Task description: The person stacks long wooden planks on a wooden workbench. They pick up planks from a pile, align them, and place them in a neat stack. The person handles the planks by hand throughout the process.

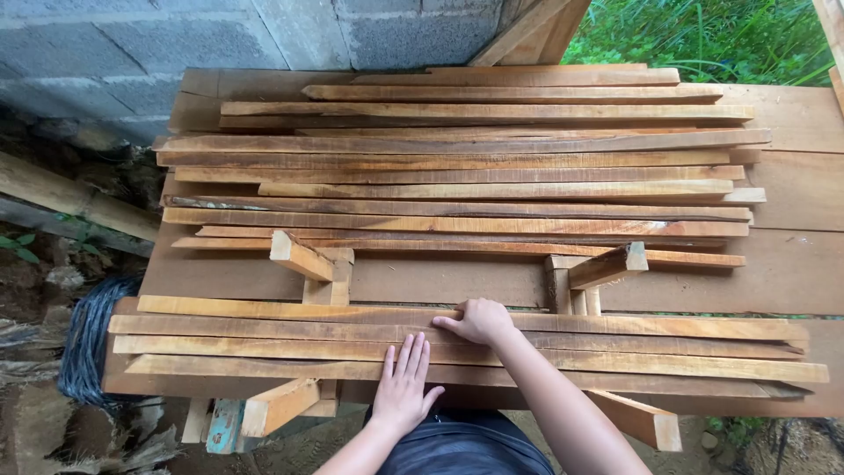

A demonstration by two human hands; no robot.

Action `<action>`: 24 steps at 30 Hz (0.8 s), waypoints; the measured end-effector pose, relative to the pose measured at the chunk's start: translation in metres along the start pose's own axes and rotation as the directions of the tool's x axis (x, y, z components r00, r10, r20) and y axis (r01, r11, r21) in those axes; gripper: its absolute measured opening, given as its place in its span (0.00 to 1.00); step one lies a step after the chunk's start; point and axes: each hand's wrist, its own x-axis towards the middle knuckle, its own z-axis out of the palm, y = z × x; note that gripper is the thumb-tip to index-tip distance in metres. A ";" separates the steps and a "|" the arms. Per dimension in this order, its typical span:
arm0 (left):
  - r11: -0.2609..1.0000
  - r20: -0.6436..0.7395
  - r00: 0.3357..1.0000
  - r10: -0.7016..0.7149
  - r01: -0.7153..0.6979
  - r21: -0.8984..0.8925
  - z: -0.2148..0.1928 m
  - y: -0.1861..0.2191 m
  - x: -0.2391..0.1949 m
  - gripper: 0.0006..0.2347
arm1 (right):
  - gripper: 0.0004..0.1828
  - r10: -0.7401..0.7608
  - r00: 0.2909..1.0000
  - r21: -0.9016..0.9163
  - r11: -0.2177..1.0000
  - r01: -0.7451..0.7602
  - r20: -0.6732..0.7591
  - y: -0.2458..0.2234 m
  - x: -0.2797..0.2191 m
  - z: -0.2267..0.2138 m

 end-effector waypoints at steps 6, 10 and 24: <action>0.987 0.044 0.999 -0.011 0.003 0.162 0.024 -0.004 0.001 0.40 | 0.62 0.014 0.958 -0.060 0.998 0.003 0.286 -0.002 0.033 -0.002; 0.992 0.056 0.998 -0.002 -0.005 0.125 0.039 -0.010 0.004 0.40 | 0.66 -0.022 0.950 -0.007 1.000 0.026 0.313 -0.003 0.048 -0.002; 0.978 0.056 0.998 0.016 -0.027 0.208 0.039 -0.009 0.001 0.40 | 0.52 -0.007 0.992 -0.190 0.981 0.030 0.123 -0.033 -0.017 -0.037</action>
